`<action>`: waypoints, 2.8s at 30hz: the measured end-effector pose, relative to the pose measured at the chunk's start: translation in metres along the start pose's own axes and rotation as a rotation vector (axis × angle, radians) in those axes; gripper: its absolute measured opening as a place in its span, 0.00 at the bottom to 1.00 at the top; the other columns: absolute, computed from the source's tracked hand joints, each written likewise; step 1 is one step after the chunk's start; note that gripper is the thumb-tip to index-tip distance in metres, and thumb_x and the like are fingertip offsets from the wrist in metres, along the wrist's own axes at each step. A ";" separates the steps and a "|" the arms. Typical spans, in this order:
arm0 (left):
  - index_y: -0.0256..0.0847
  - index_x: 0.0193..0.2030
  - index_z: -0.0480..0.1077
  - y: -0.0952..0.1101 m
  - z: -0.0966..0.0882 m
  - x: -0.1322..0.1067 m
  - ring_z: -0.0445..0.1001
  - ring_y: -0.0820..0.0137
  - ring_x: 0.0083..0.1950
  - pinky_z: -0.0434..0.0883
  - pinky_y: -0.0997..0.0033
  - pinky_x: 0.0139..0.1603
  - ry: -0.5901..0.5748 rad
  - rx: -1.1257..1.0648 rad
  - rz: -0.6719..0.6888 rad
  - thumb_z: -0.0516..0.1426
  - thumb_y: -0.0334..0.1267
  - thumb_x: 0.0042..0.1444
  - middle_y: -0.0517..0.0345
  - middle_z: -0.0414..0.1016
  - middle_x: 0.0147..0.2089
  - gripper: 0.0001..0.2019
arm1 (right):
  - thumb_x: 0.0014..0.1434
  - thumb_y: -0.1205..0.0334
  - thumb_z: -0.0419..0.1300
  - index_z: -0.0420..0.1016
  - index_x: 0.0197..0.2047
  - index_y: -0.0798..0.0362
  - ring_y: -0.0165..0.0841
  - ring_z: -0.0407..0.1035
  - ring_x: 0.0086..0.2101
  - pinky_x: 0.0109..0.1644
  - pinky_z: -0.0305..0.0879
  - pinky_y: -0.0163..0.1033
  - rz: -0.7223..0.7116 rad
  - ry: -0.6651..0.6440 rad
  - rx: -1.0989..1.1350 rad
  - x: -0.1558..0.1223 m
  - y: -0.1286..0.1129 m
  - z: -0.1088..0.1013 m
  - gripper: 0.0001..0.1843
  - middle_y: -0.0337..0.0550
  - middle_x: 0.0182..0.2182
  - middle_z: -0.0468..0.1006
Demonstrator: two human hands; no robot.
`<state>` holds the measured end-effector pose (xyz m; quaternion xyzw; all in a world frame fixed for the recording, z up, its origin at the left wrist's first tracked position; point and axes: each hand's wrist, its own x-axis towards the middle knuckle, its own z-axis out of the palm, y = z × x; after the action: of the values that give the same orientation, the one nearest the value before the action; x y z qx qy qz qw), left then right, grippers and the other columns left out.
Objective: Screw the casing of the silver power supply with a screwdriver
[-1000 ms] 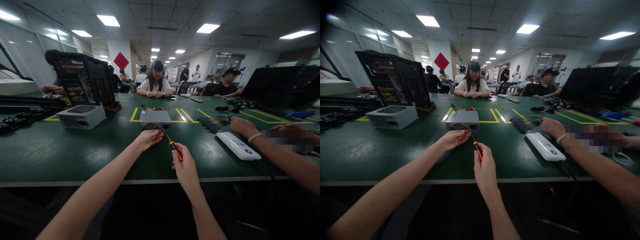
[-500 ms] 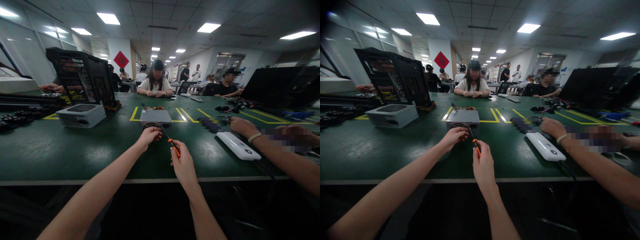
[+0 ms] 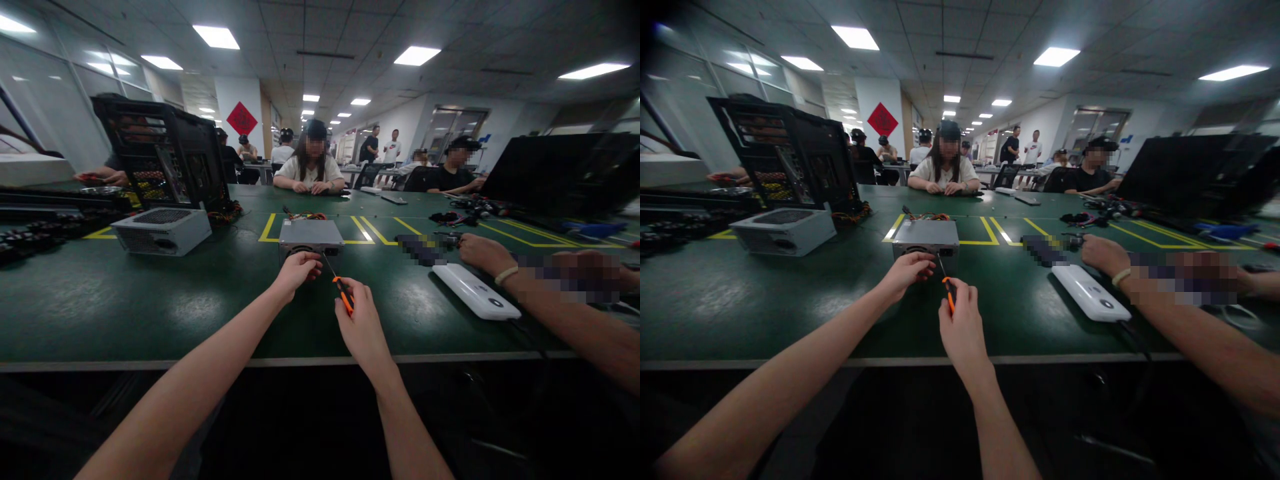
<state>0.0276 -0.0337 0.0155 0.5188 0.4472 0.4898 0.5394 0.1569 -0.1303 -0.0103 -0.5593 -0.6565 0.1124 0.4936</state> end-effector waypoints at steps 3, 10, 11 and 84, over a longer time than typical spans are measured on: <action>0.34 0.38 0.69 0.001 0.000 0.000 0.70 0.78 0.27 0.64 0.79 0.26 0.021 0.012 0.027 0.52 0.26 0.50 0.54 0.73 0.34 0.09 | 0.53 0.67 0.49 0.60 0.50 0.50 0.35 0.67 0.40 0.44 0.66 0.46 -0.022 0.004 -0.005 0.000 -0.003 0.001 0.20 0.48 0.44 0.62; 0.36 0.38 0.68 -0.005 -0.003 0.007 0.70 0.76 0.27 0.63 0.78 0.26 0.062 0.101 0.190 0.51 0.27 0.51 0.55 0.72 0.33 0.08 | 0.58 0.65 0.47 0.62 0.48 0.51 0.37 0.67 0.40 0.41 0.66 0.43 -0.115 0.087 -0.114 0.000 -0.011 -0.005 0.14 0.48 0.42 0.66; 0.36 0.38 0.68 -0.006 -0.004 0.008 0.70 0.76 0.27 0.63 0.78 0.26 0.070 0.130 0.234 0.51 0.28 0.52 0.55 0.72 0.33 0.08 | 0.59 0.64 0.46 0.63 0.48 0.51 0.37 0.67 0.41 0.41 0.66 0.43 -0.132 0.110 -0.150 0.001 -0.011 -0.007 0.14 0.48 0.42 0.68; 0.41 0.50 0.63 -0.001 -0.019 0.004 0.61 0.61 0.54 0.56 0.58 0.57 0.329 1.236 0.790 0.49 0.31 0.52 0.51 0.65 0.52 0.17 | 0.63 0.57 0.42 0.63 0.44 0.54 0.33 0.68 0.30 0.25 0.63 0.35 -0.199 0.175 -0.483 0.009 -0.020 -0.014 0.14 0.47 0.37 0.69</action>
<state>0.0097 -0.0278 0.0131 0.7692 0.4961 0.3777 -0.1399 0.1560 -0.1352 0.0158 -0.6013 -0.6708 -0.1452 0.4092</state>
